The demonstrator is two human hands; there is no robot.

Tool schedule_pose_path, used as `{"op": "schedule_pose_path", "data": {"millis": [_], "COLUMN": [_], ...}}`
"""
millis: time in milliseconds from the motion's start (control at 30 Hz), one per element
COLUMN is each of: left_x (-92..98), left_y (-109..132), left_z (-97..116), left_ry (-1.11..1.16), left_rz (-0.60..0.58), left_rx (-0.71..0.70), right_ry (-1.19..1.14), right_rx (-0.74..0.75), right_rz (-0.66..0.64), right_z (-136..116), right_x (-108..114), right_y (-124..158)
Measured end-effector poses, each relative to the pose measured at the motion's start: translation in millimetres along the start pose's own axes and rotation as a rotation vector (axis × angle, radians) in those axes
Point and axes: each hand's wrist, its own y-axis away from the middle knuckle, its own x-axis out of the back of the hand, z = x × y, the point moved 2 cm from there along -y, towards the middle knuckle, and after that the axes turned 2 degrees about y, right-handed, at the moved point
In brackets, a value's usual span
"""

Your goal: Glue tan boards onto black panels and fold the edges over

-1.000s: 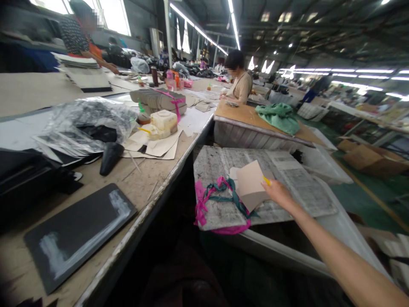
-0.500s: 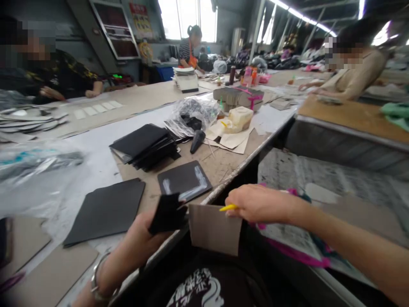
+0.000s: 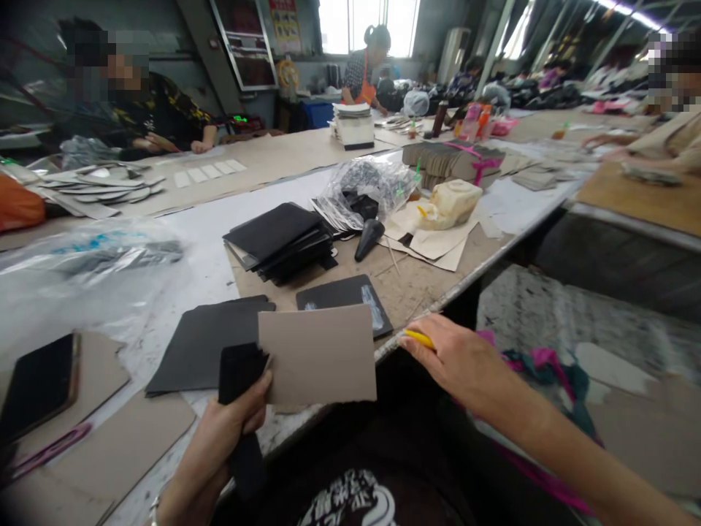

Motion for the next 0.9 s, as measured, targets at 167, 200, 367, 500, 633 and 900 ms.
{"op": "schedule_pose_path", "data": {"millis": [167,200,367,500,633,900], "left_x": [-22.7,-27.2,-40.9,-45.5,-48.2,-51.0], "left_y": [-12,-14,-24,-38,-56,-73], "left_z": [2,6,33,42,32,20], "left_ry": [0.280,0.293,0.135,-0.213,-0.390,-0.592], "left_rz": [-0.046,-0.052,-0.119,-0.114,-0.024,-0.011], "left_rx": [0.090,0.097,0.028,-0.071,-0.071,-0.109], "right_ry": [-0.328,-0.339,-0.305,-0.136,0.026,0.227], "right_rx": [-0.119,-0.132,-0.148,-0.156,-0.176,-0.206], "right_rz": [-0.213,-0.202,-0.140,-0.200,-0.272,-0.409], "right_z": [-5,-7,-1,15,25,34], "right_x": [-40,-43,-40,-43,-58,-74], "right_y": [-3,-8,-43,-63,-74,-83]}}
